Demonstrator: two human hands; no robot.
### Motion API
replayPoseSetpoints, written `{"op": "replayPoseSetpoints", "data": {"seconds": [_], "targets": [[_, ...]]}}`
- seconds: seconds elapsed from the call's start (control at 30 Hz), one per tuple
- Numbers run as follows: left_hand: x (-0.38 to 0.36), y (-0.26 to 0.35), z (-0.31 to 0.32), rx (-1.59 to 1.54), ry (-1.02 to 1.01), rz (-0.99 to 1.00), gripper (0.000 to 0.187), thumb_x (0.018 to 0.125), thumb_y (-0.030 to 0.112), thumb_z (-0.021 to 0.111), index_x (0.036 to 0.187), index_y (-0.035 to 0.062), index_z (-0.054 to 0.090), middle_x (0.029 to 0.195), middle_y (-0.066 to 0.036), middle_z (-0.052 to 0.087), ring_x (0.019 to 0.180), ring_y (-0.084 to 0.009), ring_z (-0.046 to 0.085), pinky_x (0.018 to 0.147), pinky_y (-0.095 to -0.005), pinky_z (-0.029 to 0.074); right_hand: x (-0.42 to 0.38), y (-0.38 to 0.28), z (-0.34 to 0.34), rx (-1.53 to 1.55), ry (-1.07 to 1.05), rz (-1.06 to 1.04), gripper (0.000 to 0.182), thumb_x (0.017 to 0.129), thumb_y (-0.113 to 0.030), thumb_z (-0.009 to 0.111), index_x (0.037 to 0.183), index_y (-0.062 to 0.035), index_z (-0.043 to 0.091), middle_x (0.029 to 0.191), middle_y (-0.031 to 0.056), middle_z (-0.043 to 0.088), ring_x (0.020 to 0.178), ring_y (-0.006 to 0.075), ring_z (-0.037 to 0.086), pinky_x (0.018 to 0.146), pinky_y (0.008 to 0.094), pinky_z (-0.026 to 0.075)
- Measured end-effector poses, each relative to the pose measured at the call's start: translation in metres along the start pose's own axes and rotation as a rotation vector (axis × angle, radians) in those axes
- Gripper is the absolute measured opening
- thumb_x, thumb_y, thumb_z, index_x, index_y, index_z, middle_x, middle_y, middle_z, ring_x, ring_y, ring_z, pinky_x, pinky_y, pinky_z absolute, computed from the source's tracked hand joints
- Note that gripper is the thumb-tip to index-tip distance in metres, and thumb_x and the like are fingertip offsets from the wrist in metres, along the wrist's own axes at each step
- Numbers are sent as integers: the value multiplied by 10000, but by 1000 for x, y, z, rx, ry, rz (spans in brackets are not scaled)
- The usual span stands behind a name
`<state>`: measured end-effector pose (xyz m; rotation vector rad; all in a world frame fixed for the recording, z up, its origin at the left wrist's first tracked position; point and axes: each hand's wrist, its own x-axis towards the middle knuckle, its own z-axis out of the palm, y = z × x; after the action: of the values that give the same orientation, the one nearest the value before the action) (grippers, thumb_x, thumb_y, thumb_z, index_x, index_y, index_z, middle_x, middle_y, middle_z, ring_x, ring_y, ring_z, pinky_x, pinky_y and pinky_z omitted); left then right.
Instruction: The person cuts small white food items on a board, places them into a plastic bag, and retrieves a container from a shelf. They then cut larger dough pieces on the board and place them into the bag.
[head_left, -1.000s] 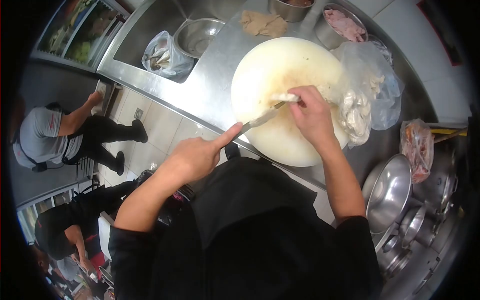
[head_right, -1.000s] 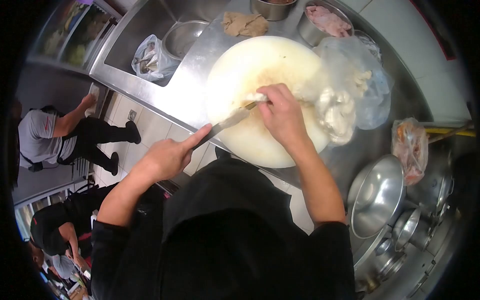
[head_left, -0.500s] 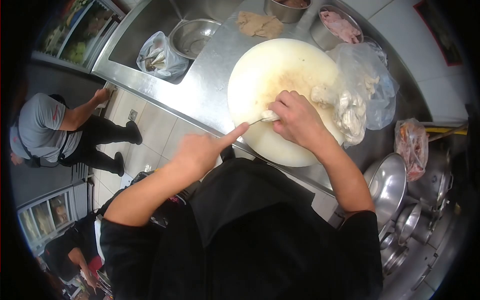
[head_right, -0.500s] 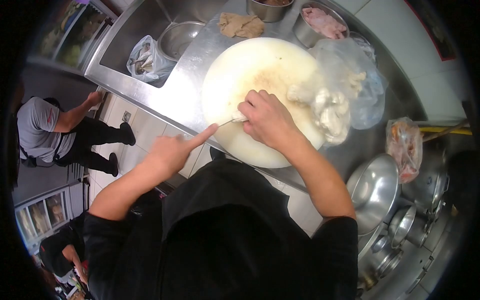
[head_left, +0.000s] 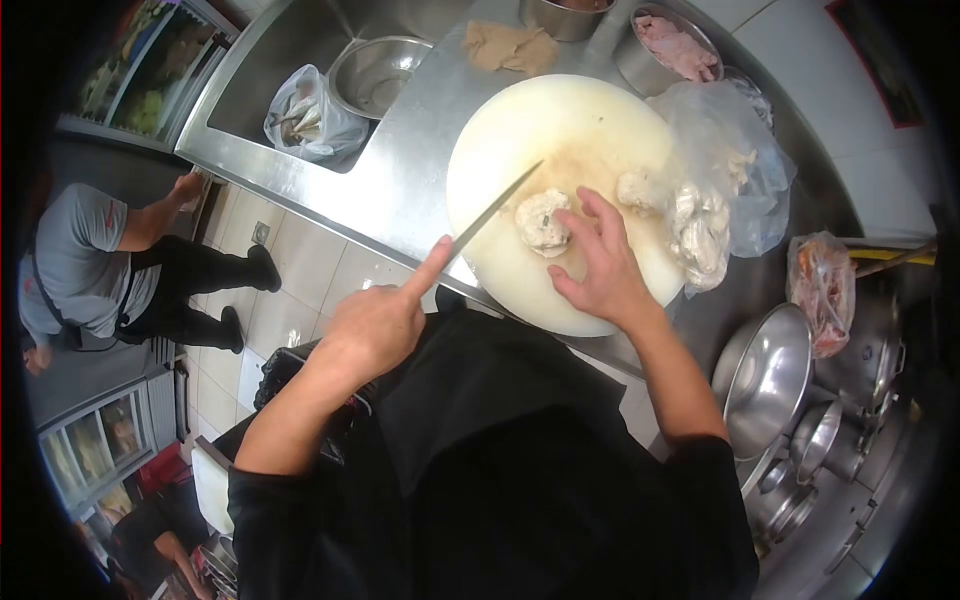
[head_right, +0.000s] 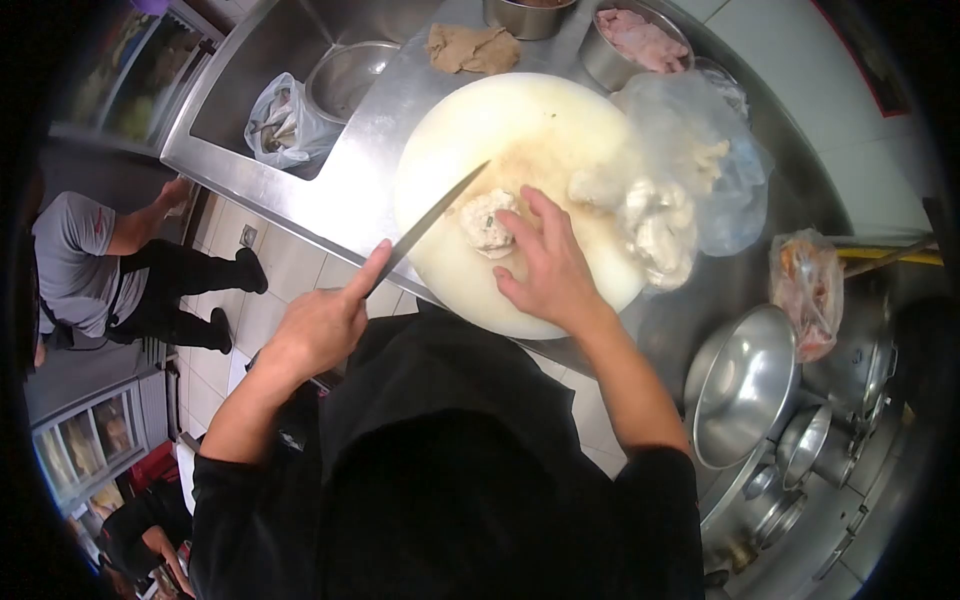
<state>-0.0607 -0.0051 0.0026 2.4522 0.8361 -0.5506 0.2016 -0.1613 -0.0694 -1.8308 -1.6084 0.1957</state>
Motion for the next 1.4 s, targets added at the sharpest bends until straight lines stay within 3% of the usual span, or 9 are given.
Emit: {"op": "replayPoseSetpoints", "data": {"seconds": [0.13,0.33,0.43,0.57,0.67,0.87,1.07,1.17,1.4], "targets": [[11,14,0,132,-41,46,861,961,101,549,1672,307,107,739,-223,682,694,-423,684,690,-536,547,13,8,-3,-6,-125,-19,558,743,-99,829,1262,-58,629,1434,192,504,1289,418,522,1037,459,508],[9,13,11,174,-8,82,886,954,111,577,1674,316,103,726,-206,679,659,-401,683,650,-526,553,5,17,2,86,-85,-6,556,752,-125,831,1263,-44,626,1399,178,519,1232,392,566,1008,430,532],[5,11,9,140,38,101,884,948,106,587,1673,315,127,728,-203,677,656,-398,682,646,-517,554,6,2,-5,43,66,-3,506,749,-130,817,1208,-23,631,1296,159,550,1163,381,591,958,429,541],[-3,17,-4,173,63,147,895,934,94,598,1670,341,152,737,-195,672,656,-397,683,642,-507,555,7,3,-3,37,30,82,430,752,-111,780,1145,-6,640,1178,157,557,1083,363,600,895,431,538],[-11,24,-25,247,-58,119,916,948,76,577,1660,420,115,791,-215,689,684,-390,705,658,-486,578,11,1,-1,58,0,156,392,759,-105,763,1119,-4,647,1139,158,562,1056,355,601,879,429,533],[12,26,-20,299,-175,34,934,934,57,561,1661,426,105,792,-195,711,697,-374,718,652,-473,577,9,-2,3,54,18,164,388,762,-107,767,1119,-7,652,1122,155,571,1056,354,605,891,422,531],[8,34,-37,294,-102,118,899,939,80,546,1660,410,122,759,-179,707,677,-390,702,664,-513,566,4,-4,-2,42,48,158,363,775,-107,789,1104,-19,663,1085,140,588,1026,346,616,875,418,535],[4,30,-29,314,-240,52,891,968,83,533,1660,426,87,806,-189,717,714,-378,715,662,-484,562,0,-1,2,45,34,170,319,782,-99,791,1068,-24,670,1052,125,597,998,336,623,863,413,537],[30,36,-29,218,-97,191,924,928,71,567,1665,381,104,755,-181,712,686,-399,703,680,-500,567,-3,-8,0,42,83,123,255,781,-65,790,1004,-32,672,1020,113,600,965,330,618,838,410,535]]}}
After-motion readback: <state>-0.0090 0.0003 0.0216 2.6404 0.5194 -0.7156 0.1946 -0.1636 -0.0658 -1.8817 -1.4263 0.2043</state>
